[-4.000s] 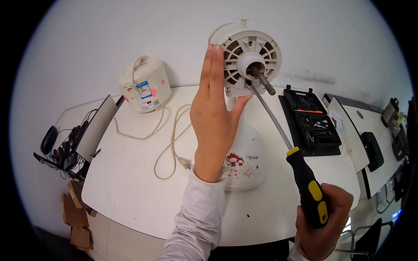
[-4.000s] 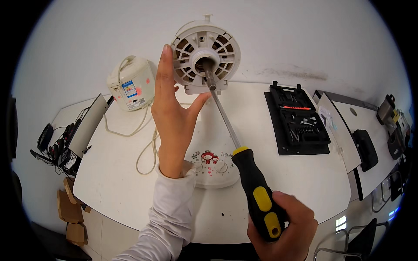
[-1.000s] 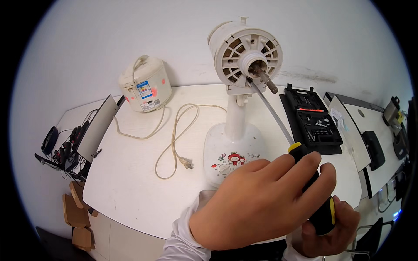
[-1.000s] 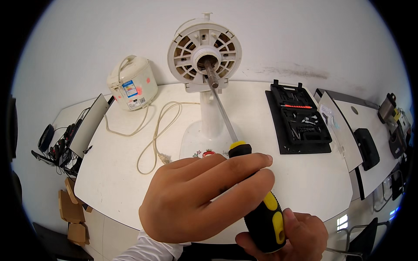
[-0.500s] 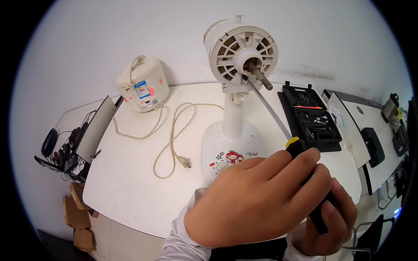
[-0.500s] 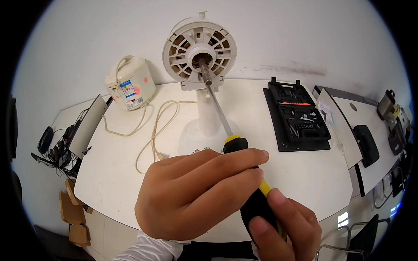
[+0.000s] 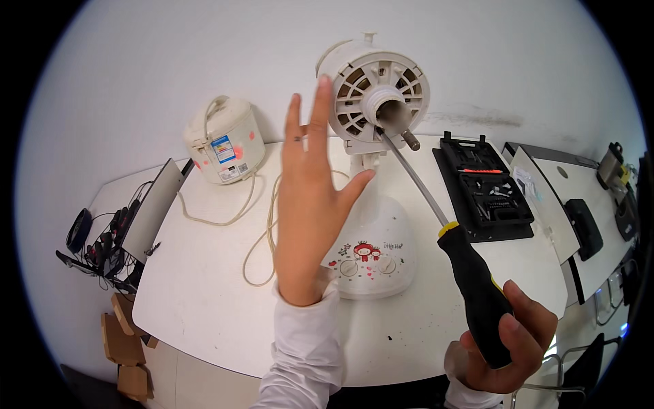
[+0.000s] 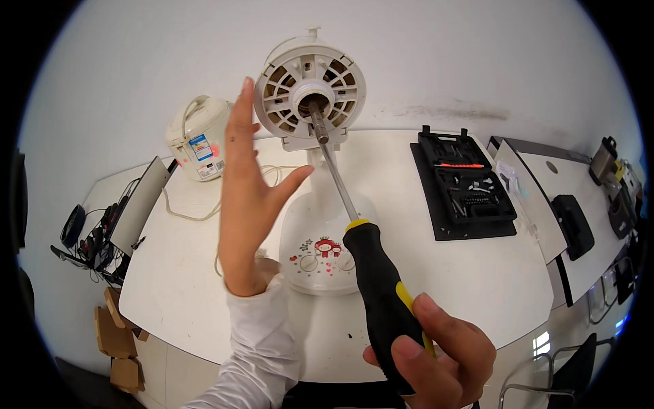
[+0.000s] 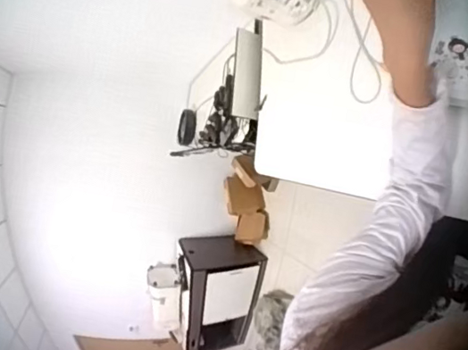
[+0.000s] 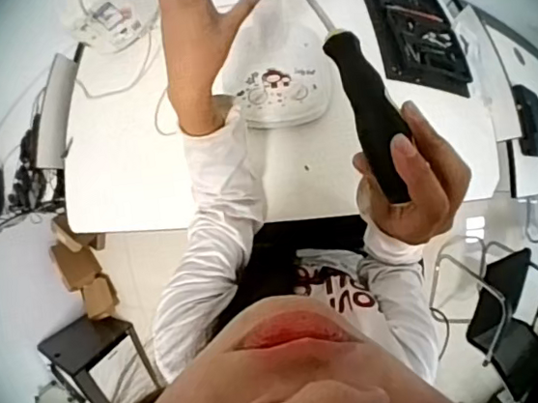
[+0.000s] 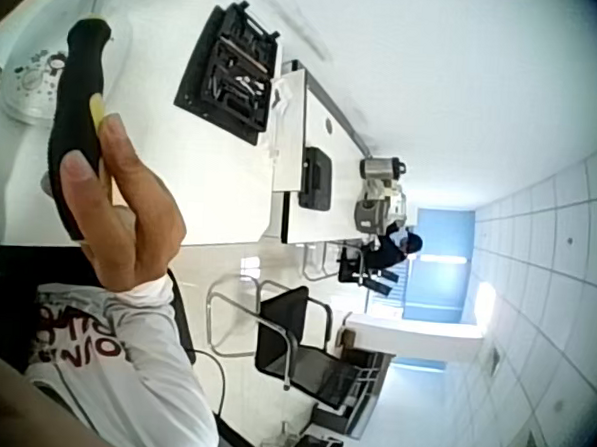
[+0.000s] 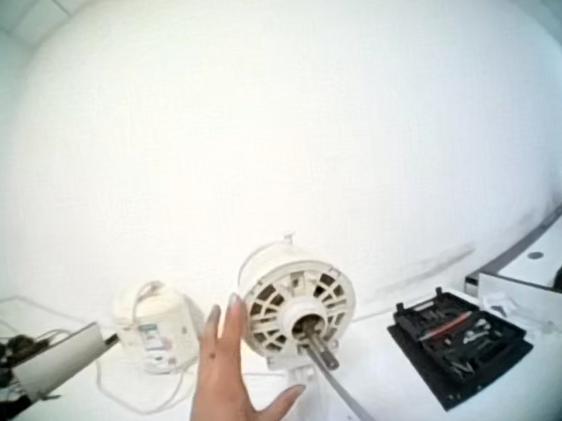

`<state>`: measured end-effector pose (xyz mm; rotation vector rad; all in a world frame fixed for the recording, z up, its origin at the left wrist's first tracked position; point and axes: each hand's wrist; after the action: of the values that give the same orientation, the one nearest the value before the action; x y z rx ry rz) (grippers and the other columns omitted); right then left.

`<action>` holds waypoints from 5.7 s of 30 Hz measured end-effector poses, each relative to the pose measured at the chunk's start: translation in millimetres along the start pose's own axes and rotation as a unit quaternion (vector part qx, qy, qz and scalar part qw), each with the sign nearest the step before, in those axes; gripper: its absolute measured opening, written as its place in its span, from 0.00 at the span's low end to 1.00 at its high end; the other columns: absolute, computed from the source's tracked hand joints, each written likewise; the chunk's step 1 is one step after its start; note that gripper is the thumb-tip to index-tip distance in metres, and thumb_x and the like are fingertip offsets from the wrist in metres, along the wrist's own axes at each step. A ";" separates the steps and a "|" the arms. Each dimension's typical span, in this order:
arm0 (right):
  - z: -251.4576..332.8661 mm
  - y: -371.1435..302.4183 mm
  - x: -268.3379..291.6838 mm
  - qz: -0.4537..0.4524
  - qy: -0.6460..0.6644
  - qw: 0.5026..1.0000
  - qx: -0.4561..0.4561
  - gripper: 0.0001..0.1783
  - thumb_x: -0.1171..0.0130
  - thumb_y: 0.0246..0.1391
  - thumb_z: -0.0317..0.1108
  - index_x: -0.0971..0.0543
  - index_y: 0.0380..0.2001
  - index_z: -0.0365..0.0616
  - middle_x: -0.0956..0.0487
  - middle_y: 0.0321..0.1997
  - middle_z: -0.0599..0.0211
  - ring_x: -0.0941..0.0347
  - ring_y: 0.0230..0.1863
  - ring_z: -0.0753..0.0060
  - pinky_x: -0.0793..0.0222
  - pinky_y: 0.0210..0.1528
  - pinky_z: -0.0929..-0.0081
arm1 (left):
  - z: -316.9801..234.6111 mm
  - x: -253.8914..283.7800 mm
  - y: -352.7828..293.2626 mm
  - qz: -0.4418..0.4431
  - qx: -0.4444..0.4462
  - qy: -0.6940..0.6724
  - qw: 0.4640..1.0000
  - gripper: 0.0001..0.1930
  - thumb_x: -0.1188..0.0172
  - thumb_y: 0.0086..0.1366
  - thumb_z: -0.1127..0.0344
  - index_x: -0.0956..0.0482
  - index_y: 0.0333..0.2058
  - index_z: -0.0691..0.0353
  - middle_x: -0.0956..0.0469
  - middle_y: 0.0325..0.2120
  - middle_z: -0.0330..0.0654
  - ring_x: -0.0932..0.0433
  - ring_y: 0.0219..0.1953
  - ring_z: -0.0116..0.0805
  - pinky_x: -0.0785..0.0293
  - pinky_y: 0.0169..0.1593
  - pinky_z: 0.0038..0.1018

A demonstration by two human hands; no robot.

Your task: The person uses a screwdriver to fasten screws into the base of a black appliance and then into the neck of a white electric fan. The person handles screws and a screwdriver throughout the process.

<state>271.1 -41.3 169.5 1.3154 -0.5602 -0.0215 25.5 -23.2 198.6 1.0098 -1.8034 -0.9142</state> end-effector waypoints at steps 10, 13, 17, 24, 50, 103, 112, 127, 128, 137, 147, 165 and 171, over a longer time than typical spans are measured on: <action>2.8 -4.9 -6.3 -0.007 0.013 1.000 -0.017 0.29 0.38 0.47 0.48 0.35 0.49 0.54 0.32 0.43 0.53 0.26 0.36 0.67 0.26 0.29 0.83 | 0.4 -30.0 -0.9 -0.056 0.029 0.037 0.997 0.45 0.34 0.41 0.80 0.43 0.60 0.51 0.31 0.53 0.41 0.28 0.49 0.42 0.29 0.47 0.30; 0.2 -6.1 -5.2 0.008 0.014 1.000 -0.011 0.31 0.36 0.45 0.49 0.36 0.50 0.55 0.33 0.43 0.54 0.26 0.35 0.67 0.26 0.27 0.83 | 0.7 -31.4 -1.2 -0.070 0.034 0.047 0.996 0.45 0.33 0.40 0.79 0.41 0.59 0.50 0.30 0.52 0.37 0.27 0.48 0.39 0.29 0.45 0.29; 1.9 -2.5 -2.7 0.023 0.025 0.999 -0.002 0.32 0.35 0.44 0.49 0.36 0.50 0.55 0.33 0.43 0.54 0.26 0.34 0.68 0.26 0.27 0.83 | -4.9 -30.2 -0.6 -0.079 0.046 0.060 0.994 0.43 0.32 0.40 0.78 0.39 0.58 0.51 0.30 0.52 0.36 0.26 0.46 0.37 0.28 0.43 0.28; 6.3 0.3 -16.4 -0.006 0.110 0.992 0.068 0.24 0.34 0.43 0.38 0.31 0.45 0.49 0.30 0.41 0.54 0.25 0.36 0.63 0.22 0.33 0.76 | -4.0 -36.4 -3.3 -0.100 0.056 0.079 0.990 0.43 0.30 0.41 0.73 0.38 0.58 0.48 0.25 0.46 0.40 0.21 0.35 0.33 0.24 0.34 0.23; 8.5 -2.5 -35.8 -0.066 0.255 0.964 0.023 0.26 0.30 0.38 0.29 0.28 0.43 0.46 0.31 0.43 0.52 0.25 0.42 0.55 0.21 0.41 0.70 | -6.0 -38.9 -3.0 -0.101 0.038 0.057 0.993 0.44 0.32 0.44 0.72 0.43 0.60 0.51 0.29 0.50 0.47 0.20 0.36 0.40 0.22 0.39 0.26; -96.6 -28.1 73.9 -0.231 -0.120 0.965 0.026 0.09 0.43 0.50 0.35 0.30 0.32 0.45 0.29 0.30 0.67 0.37 0.25 0.72 0.38 0.28 0.74 | -30.1 -57.8 -2.5 -0.161 0.030 0.148 0.975 0.46 0.33 0.42 0.75 0.44 0.61 0.48 0.27 0.49 0.41 0.26 0.21 0.27 0.32 0.23 0.19; -233.3 -44.9 -25.3 0.365 -0.215 0.902 -0.083 0.17 0.37 0.39 0.28 0.24 0.37 0.54 0.28 0.36 0.72 0.26 0.31 0.59 0.30 0.32 0.68 | -22.3 -51.2 -0.6 -0.142 0.082 0.193 0.967 0.49 0.31 0.37 0.78 0.42 0.61 0.47 0.26 0.48 0.41 0.33 0.16 0.25 0.36 0.19 0.20; -256.5 -69.1 -73.0 0.364 -0.210 0.898 -0.132 0.11 0.38 0.41 0.32 0.24 0.32 0.48 0.27 0.34 0.68 0.27 0.33 0.56 0.31 0.33 0.65 | 3.2 -43.2 -6.2 -0.128 0.022 0.130 0.983 0.43 0.30 0.45 0.57 0.43 0.60 0.39 0.23 0.44 0.38 0.23 0.18 0.28 0.28 0.24 0.21; -255.4 -68.7 -72.9 0.360 -0.211 0.899 -0.131 0.11 0.38 0.41 0.32 0.24 0.32 0.48 0.27 0.34 0.67 0.27 0.33 0.56 0.31 0.33 0.64 | 3.1 -44.1 -6.2 -0.127 0.024 0.126 0.984 0.43 0.30 0.45 0.58 0.43 0.60 0.39 0.23 0.44 0.38 0.23 0.18 0.28 0.28 0.24 0.21; -201.6 -35.5 -48.1 0.276 -0.174 0.940 -0.100 0.15 0.36 0.38 0.27 0.27 0.33 0.46 0.26 0.31 0.66 0.27 0.27 0.57 0.32 0.27 0.67 | -12.4 -46.2 -6.0 -0.093 0.084 0.102 0.987 0.43 0.30 0.43 0.59 0.41 0.59 0.40 0.32 0.54 0.35 0.24 0.39 0.35 0.28 0.36 0.27; -77.7 21.1 -16.0 0.004 0.067 0.997 0.033 0.17 0.28 0.30 0.22 0.23 0.27 0.43 0.22 0.25 0.66 0.25 0.25 0.69 0.30 0.23 0.80 | -70.2 17.2 -13.0 -0.098 -0.007 -0.147 0.984 0.15 0.38 0.51 0.71 0.24 0.40 0.65 0.23 0.37 0.43 0.25 0.37 0.33 0.30 0.43 0.28; -65.6 19.2 -1.0 0.003 0.027 0.999 0.031 0.18 0.28 0.30 0.26 0.23 0.29 0.43 0.22 0.27 0.65 0.25 0.26 0.68 0.30 0.24 0.80 | -92.3 -30.5 -28.7 0.271 0.041 -0.372 0.887 0.05 0.38 0.50 0.77 0.21 0.27 0.64 0.23 0.25 0.40 0.26 0.29 0.29 0.31 0.36 0.22; -68.7 10.9 14.7 -0.146 0.169 0.969 0.107 0.18 0.30 0.37 0.36 0.24 0.32 0.44 0.29 0.19 0.73 0.31 0.19 0.76 0.37 0.20 0.81 | -86.5 -36.6 -24.1 0.256 0.125 -0.498 0.819 0.03 0.41 0.56 0.73 0.23 0.29 0.66 0.24 0.26 0.39 0.26 0.31 0.28 0.30 0.39 0.24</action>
<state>308.1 19.1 175.4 1.5640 -0.0771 0.0219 122.2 -16.1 197.7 0.0518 -2.9319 -0.9282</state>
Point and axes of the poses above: each hand's wrist, its own y-axis towards the middle knuckle, its own x-axis out of the back of the hand, z = x × y
